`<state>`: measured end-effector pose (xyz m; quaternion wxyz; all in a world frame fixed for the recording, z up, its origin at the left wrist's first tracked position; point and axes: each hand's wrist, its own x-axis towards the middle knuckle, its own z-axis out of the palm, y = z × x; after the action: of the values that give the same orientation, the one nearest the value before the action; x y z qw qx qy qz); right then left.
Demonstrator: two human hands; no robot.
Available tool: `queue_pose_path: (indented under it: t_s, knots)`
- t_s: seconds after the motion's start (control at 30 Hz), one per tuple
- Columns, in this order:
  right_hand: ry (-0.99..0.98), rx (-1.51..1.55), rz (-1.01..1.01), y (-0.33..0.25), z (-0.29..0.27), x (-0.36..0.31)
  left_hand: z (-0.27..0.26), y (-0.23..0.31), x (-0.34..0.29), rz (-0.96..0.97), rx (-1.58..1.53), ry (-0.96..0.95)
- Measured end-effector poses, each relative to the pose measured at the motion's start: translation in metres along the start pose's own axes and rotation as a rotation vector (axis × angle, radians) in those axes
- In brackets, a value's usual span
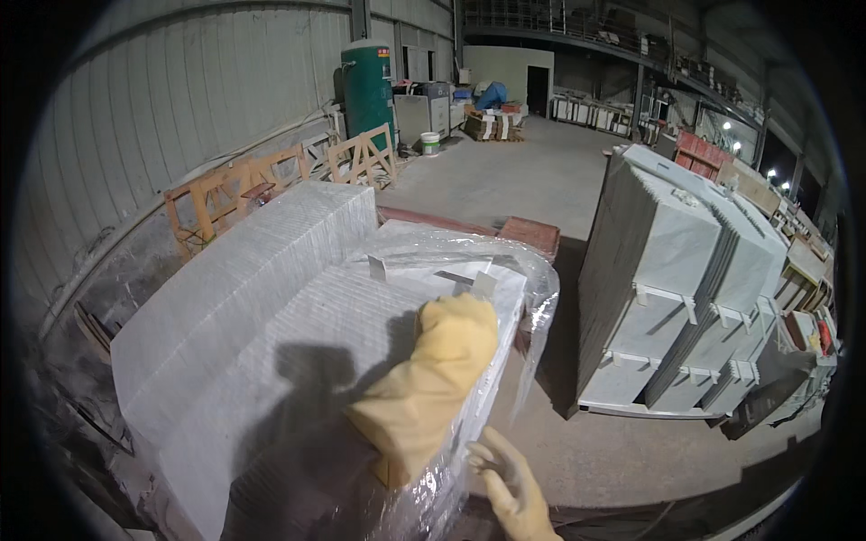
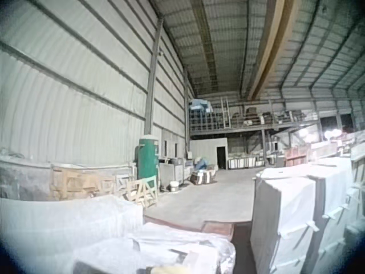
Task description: The person unwraps a stack of white tiles using a utility knife, then places them one by one onto a moving conveyor belt. The person handles the tiles with gloved hands and arranges them in a grid pattern on the belt.
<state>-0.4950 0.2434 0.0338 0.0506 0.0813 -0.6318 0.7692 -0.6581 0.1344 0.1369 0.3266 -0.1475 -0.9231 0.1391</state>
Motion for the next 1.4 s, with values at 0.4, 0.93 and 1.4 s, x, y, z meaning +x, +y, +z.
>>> queue_pose_path:
  t_s: [0.4,0.93,1.4]
  knots:
    - [0.013,-0.137,0.401,-0.036,0.060,-0.051,-0.108,-0.142,-0.023,-0.266,-0.126,0.351]
    - [-0.114,-0.117,0.302,-0.099,0.187,-0.117,-0.079,-0.217,-0.351,0.065,-0.714,0.339]
    - [0.065,-0.512,-0.374,-0.076,0.280,-0.146,-0.089,-0.197,-0.477,-0.471,-0.847,-0.461]
